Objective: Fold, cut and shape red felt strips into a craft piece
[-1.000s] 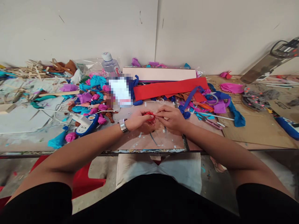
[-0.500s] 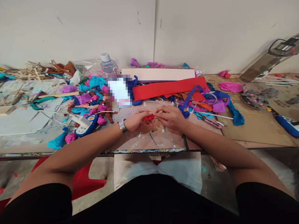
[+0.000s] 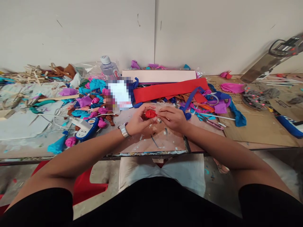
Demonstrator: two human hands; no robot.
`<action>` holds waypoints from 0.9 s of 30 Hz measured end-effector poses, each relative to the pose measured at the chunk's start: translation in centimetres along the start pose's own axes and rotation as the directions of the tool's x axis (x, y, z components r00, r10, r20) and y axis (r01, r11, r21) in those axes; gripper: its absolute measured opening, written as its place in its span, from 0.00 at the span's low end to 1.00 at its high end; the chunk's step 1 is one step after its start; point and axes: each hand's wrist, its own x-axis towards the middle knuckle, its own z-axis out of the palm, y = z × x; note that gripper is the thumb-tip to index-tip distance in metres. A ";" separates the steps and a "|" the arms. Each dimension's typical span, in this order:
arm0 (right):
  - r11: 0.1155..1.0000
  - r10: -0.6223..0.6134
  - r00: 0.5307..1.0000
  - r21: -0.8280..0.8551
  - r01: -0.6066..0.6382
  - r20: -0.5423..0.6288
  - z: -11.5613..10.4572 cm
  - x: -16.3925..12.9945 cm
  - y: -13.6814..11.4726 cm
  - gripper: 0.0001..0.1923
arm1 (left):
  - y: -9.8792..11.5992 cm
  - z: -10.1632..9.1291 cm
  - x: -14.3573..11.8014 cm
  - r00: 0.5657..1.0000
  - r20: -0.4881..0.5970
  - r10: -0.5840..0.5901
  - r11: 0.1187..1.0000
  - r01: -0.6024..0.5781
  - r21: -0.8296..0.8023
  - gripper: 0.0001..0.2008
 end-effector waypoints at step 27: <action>0.984 0.109 0.992 0.145 -0.099 -0.059 0.2 0.2 -0.9 0.06 | 0.2 -0.4 -0.3 0.980 -0.058 0.192 0.924 -0.160 0.349 0.15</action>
